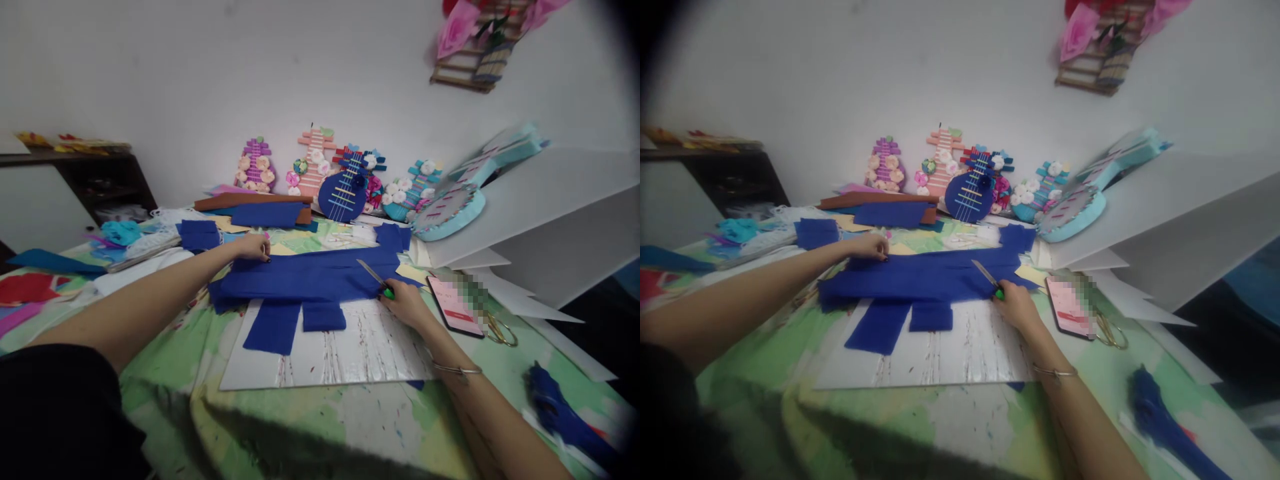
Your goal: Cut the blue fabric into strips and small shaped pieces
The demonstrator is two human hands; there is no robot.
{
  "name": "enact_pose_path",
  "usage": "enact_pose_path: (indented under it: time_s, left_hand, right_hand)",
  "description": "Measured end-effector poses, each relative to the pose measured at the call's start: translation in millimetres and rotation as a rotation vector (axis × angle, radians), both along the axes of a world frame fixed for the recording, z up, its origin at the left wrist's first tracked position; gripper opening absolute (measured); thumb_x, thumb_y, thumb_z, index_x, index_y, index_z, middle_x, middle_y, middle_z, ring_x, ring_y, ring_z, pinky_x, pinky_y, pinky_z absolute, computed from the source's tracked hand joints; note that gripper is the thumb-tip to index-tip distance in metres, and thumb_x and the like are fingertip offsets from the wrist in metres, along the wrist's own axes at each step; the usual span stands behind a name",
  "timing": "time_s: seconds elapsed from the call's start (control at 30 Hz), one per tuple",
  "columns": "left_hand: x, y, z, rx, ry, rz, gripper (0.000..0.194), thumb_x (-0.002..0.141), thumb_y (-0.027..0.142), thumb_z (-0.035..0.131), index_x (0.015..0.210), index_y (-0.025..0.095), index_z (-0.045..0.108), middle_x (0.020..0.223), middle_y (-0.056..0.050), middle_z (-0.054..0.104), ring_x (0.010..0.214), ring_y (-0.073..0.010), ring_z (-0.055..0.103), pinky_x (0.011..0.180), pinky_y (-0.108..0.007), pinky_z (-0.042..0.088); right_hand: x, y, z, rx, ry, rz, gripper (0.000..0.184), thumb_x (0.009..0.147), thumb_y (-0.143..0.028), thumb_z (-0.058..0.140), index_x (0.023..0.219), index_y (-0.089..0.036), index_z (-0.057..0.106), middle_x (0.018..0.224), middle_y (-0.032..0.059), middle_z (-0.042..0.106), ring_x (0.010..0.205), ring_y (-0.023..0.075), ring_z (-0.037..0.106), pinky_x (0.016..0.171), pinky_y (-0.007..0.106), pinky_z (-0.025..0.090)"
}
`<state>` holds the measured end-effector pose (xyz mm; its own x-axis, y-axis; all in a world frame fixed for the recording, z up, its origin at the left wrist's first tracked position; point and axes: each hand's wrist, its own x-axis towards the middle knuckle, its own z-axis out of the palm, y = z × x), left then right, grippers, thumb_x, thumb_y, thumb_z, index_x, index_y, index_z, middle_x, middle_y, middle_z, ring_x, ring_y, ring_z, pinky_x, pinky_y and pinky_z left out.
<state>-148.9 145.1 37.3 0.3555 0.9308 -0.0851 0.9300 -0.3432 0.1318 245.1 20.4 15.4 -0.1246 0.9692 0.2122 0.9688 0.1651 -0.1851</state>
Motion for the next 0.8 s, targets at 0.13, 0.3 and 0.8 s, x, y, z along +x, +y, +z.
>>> enact_pose_path:
  time_s: [0.13, 0.3, 0.8]
  left_hand:
    - [12, -4, 13.9, -0.005, -0.032, -0.089, 0.017, 0.061, 0.033, 0.059, 0.062, 0.016, 0.056, 0.061, 0.0, 0.058, 0.06, -0.0147, 0.051, 0.056, -0.022, 0.034]
    - [32, -26, 63.4, 0.166, -0.165, -0.24, 0.024, 0.074, 0.038, 0.048, 0.077, 0.015, 0.054, 0.075, -0.001, 0.058, 0.07, -0.0145, 0.051, 0.063, -0.022, 0.035]
    - [121, -151, 215.4, 0.277, -0.6, -0.44, 0.018, 0.078, 0.031, 0.056, 0.086, 0.015, 0.055, 0.077, 0.001, 0.053, 0.075, -0.0132, 0.055, 0.066, -0.025, 0.043]
  right_hand:
    - [3, 0, 0.7, 0.055, 0.088, -0.063, 0.016, 0.072, -0.019, 0.052, 0.084, -0.016, 0.062, 0.082, 0.009, 0.066, 0.077, 0.0219, 0.058, 0.062, 0.026, 0.032]
    - [16, 5, 6.1, 0.161, 0.291, -0.184, 0.025, 0.071, -0.022, 0.056, 0.095, -0.013, 0.06, 0.09, 0.0123, 0.064, 0.084, 0.0238, 0.057, 0.067, 0.028, 0.037]
    - [70, 9, 7.4, 0.118, 1.31, -0.179, 0.037, 0.063, -0.039, 0.065, 0.092, -0.019, 0.051, 0.063, -0.0038, 0.05, 0.038, 0.0051, 0.037, 0.034, 0.018, 0.033]
